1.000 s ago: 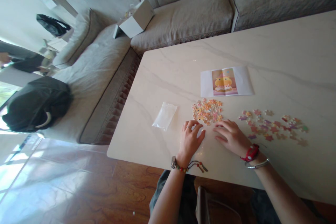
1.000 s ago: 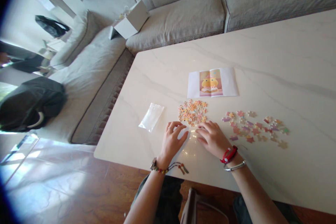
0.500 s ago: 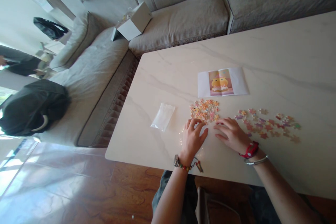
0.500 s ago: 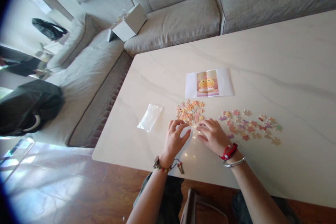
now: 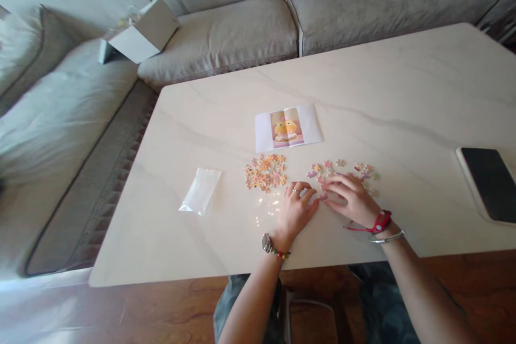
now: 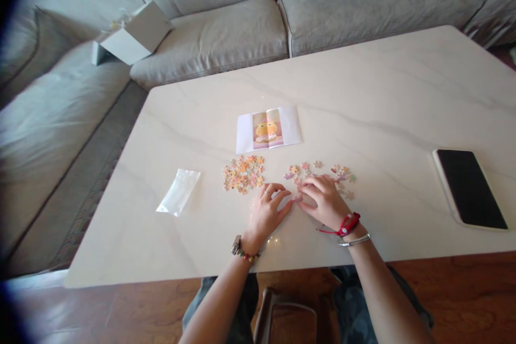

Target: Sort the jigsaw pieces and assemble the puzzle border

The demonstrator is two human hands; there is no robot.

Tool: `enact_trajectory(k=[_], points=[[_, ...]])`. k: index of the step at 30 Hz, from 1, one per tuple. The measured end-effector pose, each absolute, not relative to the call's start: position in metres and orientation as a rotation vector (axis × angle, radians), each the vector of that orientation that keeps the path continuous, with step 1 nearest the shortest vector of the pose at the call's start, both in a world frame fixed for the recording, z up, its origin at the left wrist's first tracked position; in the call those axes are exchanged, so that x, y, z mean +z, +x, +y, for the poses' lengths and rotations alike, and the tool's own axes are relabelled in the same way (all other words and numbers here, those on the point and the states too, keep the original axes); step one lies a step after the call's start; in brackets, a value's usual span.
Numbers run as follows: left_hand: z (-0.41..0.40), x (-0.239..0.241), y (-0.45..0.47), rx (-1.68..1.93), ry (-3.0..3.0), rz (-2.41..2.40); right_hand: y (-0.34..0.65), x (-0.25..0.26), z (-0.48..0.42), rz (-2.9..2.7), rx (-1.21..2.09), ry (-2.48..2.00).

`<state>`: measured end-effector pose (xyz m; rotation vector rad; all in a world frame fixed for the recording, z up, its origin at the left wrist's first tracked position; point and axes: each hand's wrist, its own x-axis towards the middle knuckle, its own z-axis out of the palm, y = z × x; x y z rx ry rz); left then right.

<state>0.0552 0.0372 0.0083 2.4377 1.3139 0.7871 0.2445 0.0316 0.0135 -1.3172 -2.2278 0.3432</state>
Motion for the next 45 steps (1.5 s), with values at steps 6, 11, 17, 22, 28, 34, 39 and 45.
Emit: enact_trajectory(k=[6, 11, 17, 22, 28, 34, 39, 45], points=[[0.038, 0.011, 0.065, 0.772, 2.462, 1.306, 0.262, 0.013, 0.027, -2.196, 0.316, -1.313], [0.039, 0.013, 0.068, 0.750, 2.453, 1.288, 0.271, 0.010, 0.024, -2.195, 0.335, -1.357], [0.040, 0.012, 0.070, 0.734, 2.448, 1.279, 0.274, 0.012, 0.023, -2.192, 0.360, -1.378], [0.042, 0.014, 0.061, 0.760, 2.415, 1.248, 0.269, 0.012, 0.024, -2.194, 0.376, -1.359], [0.046, 0.017, 0.032, 0.552, 2.353, 1.112, 0.285, 0.013, 0.032, -2.134, 0.284, -1.457], [0.045, 0.014, 0.021, 0.471, 2.421, 1.054, 0.316, 0.017, 0.037, -2.006, 0.160, -1.617], [0.046, 0.015, 0.027, 0.485, 2.432, 1.051, 0.331, 0.018, 0.035, -1.984, 0.126, -1.649], [0.044, 0.015, 0.030, 0.514, 2.482, 1.037, 0.356, 0.016, 0.032, -1.970, 0.111, -1.698]])
